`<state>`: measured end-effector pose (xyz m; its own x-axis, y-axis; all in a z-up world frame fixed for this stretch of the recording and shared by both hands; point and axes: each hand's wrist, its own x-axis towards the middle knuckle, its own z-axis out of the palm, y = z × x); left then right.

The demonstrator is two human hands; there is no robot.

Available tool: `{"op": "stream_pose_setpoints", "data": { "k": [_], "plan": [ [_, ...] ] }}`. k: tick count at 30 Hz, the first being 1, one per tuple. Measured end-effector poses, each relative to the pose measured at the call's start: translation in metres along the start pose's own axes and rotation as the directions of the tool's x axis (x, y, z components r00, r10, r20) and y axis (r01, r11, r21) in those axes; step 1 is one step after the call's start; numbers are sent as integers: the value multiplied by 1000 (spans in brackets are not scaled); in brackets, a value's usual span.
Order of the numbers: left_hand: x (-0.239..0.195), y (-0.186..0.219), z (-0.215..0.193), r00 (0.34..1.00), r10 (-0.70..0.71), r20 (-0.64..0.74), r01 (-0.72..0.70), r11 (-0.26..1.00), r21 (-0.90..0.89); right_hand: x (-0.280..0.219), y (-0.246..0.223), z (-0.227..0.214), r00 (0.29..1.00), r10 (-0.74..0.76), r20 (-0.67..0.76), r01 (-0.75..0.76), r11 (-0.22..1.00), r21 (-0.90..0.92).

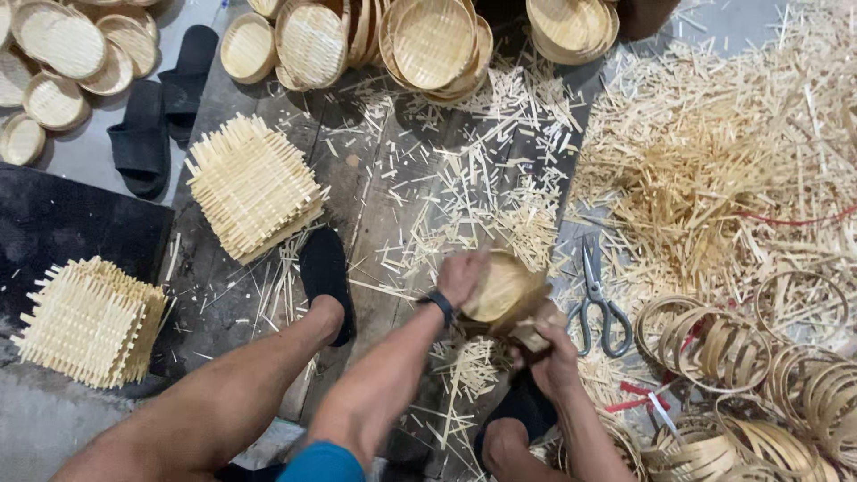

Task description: The person assembles small round bamboo baskets by placing a woven bamboo mat on the floor, fitting a circular bamboo ring around its edge, and using shears to trim the excess mat material flush with the ring. The person repeats this process for multiple units, stacking finished baskets nearby.

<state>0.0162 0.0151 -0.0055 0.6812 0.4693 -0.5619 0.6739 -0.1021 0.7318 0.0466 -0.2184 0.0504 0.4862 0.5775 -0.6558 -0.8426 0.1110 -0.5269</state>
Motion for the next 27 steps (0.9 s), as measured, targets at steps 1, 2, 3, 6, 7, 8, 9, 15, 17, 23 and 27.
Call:
{"op": "stream_pose_setpoints", "data": {
  "k": [1, 2, 3, 6, 7, 8, 9, 15, 17, 23, 27],
  "plan": [
    [9, 4, -19, 988, 148, -32, -145, 986, 81, -5, -2, -7, 999, -47, 8, 47, 999, -3],
    [17, 13, -36, 999, 45, -9, -44, 997, 61, -10, -4, -14, 996, -91, 15, 91, 996, -7],
    [28, 26, -58, 998, -59, 14, 58, 997, 44, -12, -5, -19, 991, -135, 23, 135, 991, -9],
    [60, 74, -130, 998, -44, -55, -27, 489, -872, -14, -6, -26, 990, -132, -50, 132, 991, 1],
    [64, 84, -150, 996, -42, -73, -56, 318, -946, -15, -4, -25, 989, -144, -42, 145, 989, 15],
    [65, 91, -164, 995, -44, -93, -87, 132, -987, -17, -2, -23, 987, -155, -32, 156, 987, 24],
    [59, 92, -163, 1000, 6, -6, -7, 247, -969, -19, -2, -19, 986, -166, -22, 166, 985, 34],
    [-11, 26, -44, 869, -247, 429, 289, 957, -34, -15, -3, 17, 989, -112, 100, 116, 993, -37],
    [-41, -15, 4, 851, -298, 433, 498, 719, -485, -8, 0, 24, 996, -54, 68, 55, 998, -16],
    [-32, -61, 23, 1000, 27, -10, -29, 916, -401, 22, 11, 8, 994, -84, -68, 56, 938, -342],
    [-6, -47, -60, 988, 117, -102, -104, 987, 122, 34, 27, 4, 975, -157, -160, 30, 800, -599]
  ]
}}
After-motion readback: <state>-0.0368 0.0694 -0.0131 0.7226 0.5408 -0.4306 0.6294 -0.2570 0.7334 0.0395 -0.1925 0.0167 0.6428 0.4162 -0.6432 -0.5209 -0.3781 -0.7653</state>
